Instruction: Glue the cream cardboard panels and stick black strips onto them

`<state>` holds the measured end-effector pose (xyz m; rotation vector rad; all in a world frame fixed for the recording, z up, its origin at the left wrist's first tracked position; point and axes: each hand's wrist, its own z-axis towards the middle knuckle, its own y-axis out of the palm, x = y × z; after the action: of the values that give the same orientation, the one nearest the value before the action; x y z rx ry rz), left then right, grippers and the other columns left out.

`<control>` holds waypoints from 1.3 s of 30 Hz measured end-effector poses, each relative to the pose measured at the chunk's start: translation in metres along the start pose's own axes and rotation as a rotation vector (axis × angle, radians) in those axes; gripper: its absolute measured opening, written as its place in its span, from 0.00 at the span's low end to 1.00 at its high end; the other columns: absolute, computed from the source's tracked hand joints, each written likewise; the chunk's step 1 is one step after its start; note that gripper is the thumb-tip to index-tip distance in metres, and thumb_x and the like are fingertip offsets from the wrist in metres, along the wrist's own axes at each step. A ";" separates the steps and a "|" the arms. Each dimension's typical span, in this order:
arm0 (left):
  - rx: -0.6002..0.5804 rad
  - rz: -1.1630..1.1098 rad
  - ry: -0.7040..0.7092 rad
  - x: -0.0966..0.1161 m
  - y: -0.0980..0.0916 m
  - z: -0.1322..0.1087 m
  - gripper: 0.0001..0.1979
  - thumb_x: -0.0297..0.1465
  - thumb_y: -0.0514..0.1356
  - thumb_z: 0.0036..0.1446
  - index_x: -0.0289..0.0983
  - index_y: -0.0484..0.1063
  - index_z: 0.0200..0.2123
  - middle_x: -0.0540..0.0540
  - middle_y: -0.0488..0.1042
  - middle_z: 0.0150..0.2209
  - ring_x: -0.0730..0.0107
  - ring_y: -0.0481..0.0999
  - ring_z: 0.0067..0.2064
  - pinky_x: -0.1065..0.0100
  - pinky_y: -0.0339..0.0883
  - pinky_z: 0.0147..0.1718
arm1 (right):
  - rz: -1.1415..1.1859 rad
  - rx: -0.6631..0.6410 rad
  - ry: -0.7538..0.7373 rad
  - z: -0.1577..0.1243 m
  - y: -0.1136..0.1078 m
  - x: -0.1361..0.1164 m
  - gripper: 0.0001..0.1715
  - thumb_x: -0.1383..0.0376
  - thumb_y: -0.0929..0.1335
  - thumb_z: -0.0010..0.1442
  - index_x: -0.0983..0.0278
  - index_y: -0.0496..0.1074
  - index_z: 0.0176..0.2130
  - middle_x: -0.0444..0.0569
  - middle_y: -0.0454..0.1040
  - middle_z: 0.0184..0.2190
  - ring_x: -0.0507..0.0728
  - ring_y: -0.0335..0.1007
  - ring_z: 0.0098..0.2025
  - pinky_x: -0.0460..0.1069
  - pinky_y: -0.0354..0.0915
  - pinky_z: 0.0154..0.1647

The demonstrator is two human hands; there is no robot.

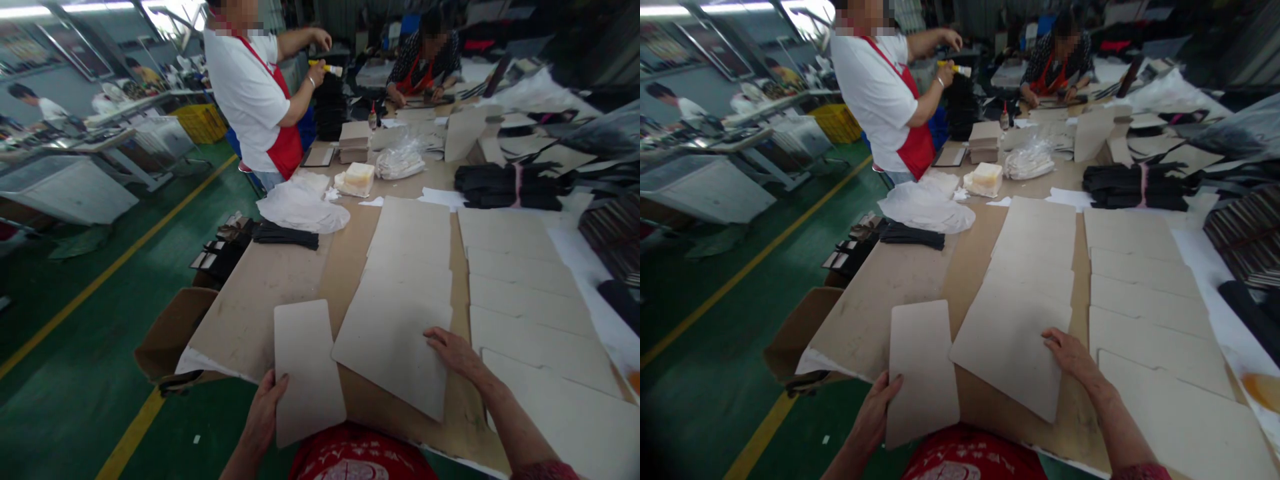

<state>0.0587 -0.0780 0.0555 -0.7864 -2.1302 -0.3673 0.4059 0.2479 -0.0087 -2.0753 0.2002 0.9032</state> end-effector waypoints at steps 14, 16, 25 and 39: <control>0.015 -0.431 -0.084 0.027 -0.003 -0.026 0.37 0.30 0.74 0.42 0.41 0.67 0.56 0.44 0.81 0.44 0.53 0.81 0.45 0.61 0.76 0.43 | -0.018 0.199 0.016 -0.010 -0.004 -0.008 0.22 0.52 0.64 0.55 0.62 0.77 0.41 0.56 0.78 0.42 0.65 0.74 0.47 0.59 0.67 0.52; -0.009 -0.443 -0.044 0.029 0.006 -0.022 0.34 0.30 0.74 0.43 0.41 0.68 0.55 0.45 0.81 0.43 0.56 0.81 0.44 0.62 0.76 0.42 | -0.042 0.308 -0.012 -0.022 0.001 -0.025 0.25 0.49 0.66 0.56 0.64 0.76 0.44 0.60 0.75 0.48 0.68 0.68 0.54 0.62 0.63 0.57; -0.128 -0.501 -0.003 0.014 0.090 -0.014 0.32 0.35 0.72 0.43 0.41 0.68 0.52 0.45 0.81 0.43 0.59 0.80 0.44 0.61 0.73 0.46 | 0.677 -0.070 0.058 -0.087 0.106 -0.149 0.31 0.47 0.66 0.58 0.61 0.69 0.54 0.53 0.79 0.47 0.62 0.75 0.46 0.54 0.72 0.46; -0.223 0.043 -0.125 -0.024 0.064 0.016 0.22 0.38 0.69 0.41 0.37 0.70 0.39 0.46 0.78 0.33 0.59 0.77 0.33 0.59 0.74 0.31 | 0.189 0.084 0.261 -0.125 0.080 -0.037 0.22 0.52 0.63 0.57 0.58 0.73 0.46 0.48 0.80 0.36 0.62 0.76 0.41 0.53 0.68 0.43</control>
<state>0.1011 -0.0310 0.0265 -1.0036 -2.2097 -0.5521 0.4099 0.0964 0.0131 -2.1164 0.5712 0.7173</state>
